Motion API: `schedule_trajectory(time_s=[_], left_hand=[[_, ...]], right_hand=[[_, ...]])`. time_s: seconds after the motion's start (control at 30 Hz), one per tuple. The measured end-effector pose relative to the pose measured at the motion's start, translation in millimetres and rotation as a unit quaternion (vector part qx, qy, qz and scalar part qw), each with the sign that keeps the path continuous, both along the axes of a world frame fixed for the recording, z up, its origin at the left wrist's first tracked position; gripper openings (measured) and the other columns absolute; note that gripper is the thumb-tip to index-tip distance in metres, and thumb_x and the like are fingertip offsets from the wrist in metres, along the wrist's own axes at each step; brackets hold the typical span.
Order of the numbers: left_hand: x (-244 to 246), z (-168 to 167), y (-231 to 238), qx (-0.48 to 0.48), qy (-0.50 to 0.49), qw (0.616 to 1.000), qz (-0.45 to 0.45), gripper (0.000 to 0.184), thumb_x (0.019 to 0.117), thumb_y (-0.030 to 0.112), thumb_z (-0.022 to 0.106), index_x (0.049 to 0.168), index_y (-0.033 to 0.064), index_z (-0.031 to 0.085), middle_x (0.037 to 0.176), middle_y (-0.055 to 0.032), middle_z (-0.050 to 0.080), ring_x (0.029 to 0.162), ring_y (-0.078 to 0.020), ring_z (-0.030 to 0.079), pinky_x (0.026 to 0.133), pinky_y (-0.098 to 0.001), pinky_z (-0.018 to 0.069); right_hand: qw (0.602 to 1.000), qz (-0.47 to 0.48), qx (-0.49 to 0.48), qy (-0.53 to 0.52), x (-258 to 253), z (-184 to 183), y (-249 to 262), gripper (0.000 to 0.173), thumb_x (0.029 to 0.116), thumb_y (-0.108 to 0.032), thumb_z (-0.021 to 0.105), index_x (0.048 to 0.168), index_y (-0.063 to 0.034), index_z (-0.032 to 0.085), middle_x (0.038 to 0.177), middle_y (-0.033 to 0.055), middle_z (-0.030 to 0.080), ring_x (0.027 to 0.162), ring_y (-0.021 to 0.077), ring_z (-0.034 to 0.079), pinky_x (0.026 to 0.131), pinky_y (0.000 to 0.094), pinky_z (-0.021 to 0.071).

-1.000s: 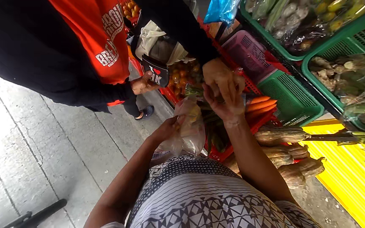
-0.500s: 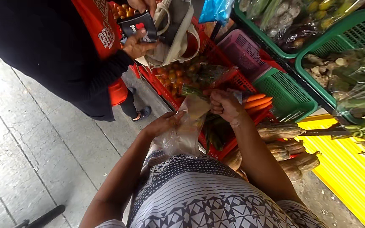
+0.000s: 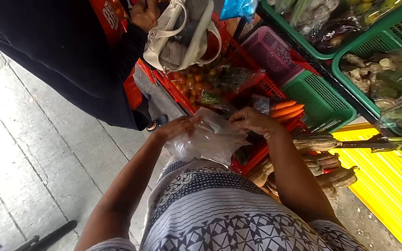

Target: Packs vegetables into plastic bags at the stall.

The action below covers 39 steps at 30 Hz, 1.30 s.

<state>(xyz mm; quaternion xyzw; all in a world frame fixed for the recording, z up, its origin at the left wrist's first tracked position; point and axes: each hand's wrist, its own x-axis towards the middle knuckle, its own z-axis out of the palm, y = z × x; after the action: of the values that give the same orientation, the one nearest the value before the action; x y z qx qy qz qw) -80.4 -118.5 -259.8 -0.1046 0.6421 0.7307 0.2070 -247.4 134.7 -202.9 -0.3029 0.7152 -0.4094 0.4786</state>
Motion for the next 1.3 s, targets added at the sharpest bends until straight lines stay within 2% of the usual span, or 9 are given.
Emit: schedule_trajectory(time_s=[0.2,0.33,0.4,0.5,0.67,0.83,1.07,1.17,1.3], left_hand=[[-0.9,-7.7,-0.4,-0.036,-0.022,0.999,0.008,0.037,0.1116,0.033,0.037,0.111,0.0098,0.066,0.081,0.0054,0.059,0.071,-0.0008,0.056,0.068,-0.0193,0.0504],[-3.3,-7.9,2.0,-0.047,-0.033,0.998,-0.004,0.039,0.1116,0.032,0.036,0.114,0.0078,0.066,0.080,0.0046,0.058,0.071,-0.0021,0.055,0.068,-0.0211,0.0495],[-5.5,-7.5,3.0,-0.043,-0.042,0.998,-0.004,0.040,0.1116,0.034,0.036,0.116,0.0076,0.066,0.078,0.0040,0.058,0.069,-0.0033,0.056,0.067,-0.0218,0.0498],[-9.3,-10.1,2.3,-0.033,-0.047,0.998,-0.006,0.040,0.1116,0.035,0.035,0.116,0.0096,0.066,0.079,0.0041,0.059,0.070,-0.0032,0.056,0.066,-0.0213,0.0500],[-12.4,-12.2,-2.4,-0.043,-0.051,0.998,-0.018,0.042,0.1115,0.037,0.034,0.114,0.0104,0.066,0.080,0.0032,0.059,0.071,-0.0040,0.056,0.067,-0.0216,0.0492],[-13.8,-19.6,-2.5,-0.034,-0.062,0.998,-0.007,0.042,0.1114,0.038,0.035,0.109,0.0106,0.067,0.078,0.0035,0.059,0.069,-0.0037,0.057,0.065,-0.0215,0.0499],[-14.7,-28.7,-5.2,-0.076,-0.057,0.995,0.006,0.046,0.1101,0.043,0.038,0.110,0.0084,0.067,0.080,0.0007,0.060,0.072,-0.0064,0.058,0.069,-0.0258,0.0512],[-4.6,-40.5,-24.9,-0.160,-0.004,0.987,0.025,0.046,0.1094,0.041,0.043,0.127,0.0060,0.067,0.107,-0.0085,0.067,0.091,-0.0127,0.059,0.085,-0.0355,0.0494],[21.4,-54.6,-52.4,-0.302,0.044,0.938,0.164,0.036,0.1068,0.030,0.053,0.122,0.0014,0.068,0.103,-0.0180,0.071,0.088,-0.0267,0.068,0.084,-0.0512,0.0544]], right_hand=[[0.987,-0.110,0.011,-0.114,7.5,-17.8,-0.9,0.044,0.1110,-0.035,0.039,0.103,-0.0055,0.071,0.054,-0.0108,0.036,0.040,-0.0016,0.028,0.038,0.0154,0.0269],[0.998,-0.027,0.059,0.013,12.4,-7.0,-12.8,0.027,0.0937,-0.011,0.072,0.118,-0.0003,0.071,0.087,0.0064,0.070,0.065,0.0069,0.056,0.062,0.0248,0.0504],[0.997,-0.005,0.066,0.050,11.7,-14.9,-19.6,0.036,0.0846,-0.006,0.081,0.117,0.0034,0.070,0.085,0.0093,0.067,0.069,0.0106,0.056,0.068,0.0293,0.0513],[0.997,0.018,0.062,0.041,6.1,-23.8,-20.0,0.017,0.0936,-0.008,0.073,0.106,0.0024,0.074,0.090,0.0089,0.072,0.078,0.0100,0.064,0.077,0.0299,0.0551],[0.991,-0.048,0.047,-0.119,7.2,-32.1,-6.1,0.032,0.1088,-0.028,0.046,0.099,-0.0080,0.069,0.058,-0.0106,0.037,0.043,-0.0025,0.031,0.041,0.0132,0.0289],[0.998,-0.027,0.039,-0.049,10.7,-40.0,-3.3,0.012,0.0984,-0.007,0.064,0.102,-0.0012,0.074,0.074,-0.0005,0.065,0.049,-0.0009,0.043,0.045,0.0164,0.0352],[0.995,-0.063,0.074,0.010,16.6,-42.3,-8.7,0.012,0.0946,-0.011,0.073,0.091,-0.0003,0.071,0.077,0.0053,0.066,0.061,0.0070,0.055,0.056,0.0241,0.0473],[0.991,-0.120,0.058,-0.005,16.6,-39.8,-4.0,0.010,0.0935,-0.009,0.074,0.088,-0.0016,0.069,0.072,0.0031,0.064,0.050,0.0030,0.044,0.045,0.0193,0.0352],[0.985,-0.173,0.014,-0.023,19.6,-37.0,3.4,0.015,0.0907,-0.004,0.074,0.083,-0.0047,0.062,0.067,0.0005,0.058,0.047,0.0025,0.041,0.043,0.0175,0.0343]])
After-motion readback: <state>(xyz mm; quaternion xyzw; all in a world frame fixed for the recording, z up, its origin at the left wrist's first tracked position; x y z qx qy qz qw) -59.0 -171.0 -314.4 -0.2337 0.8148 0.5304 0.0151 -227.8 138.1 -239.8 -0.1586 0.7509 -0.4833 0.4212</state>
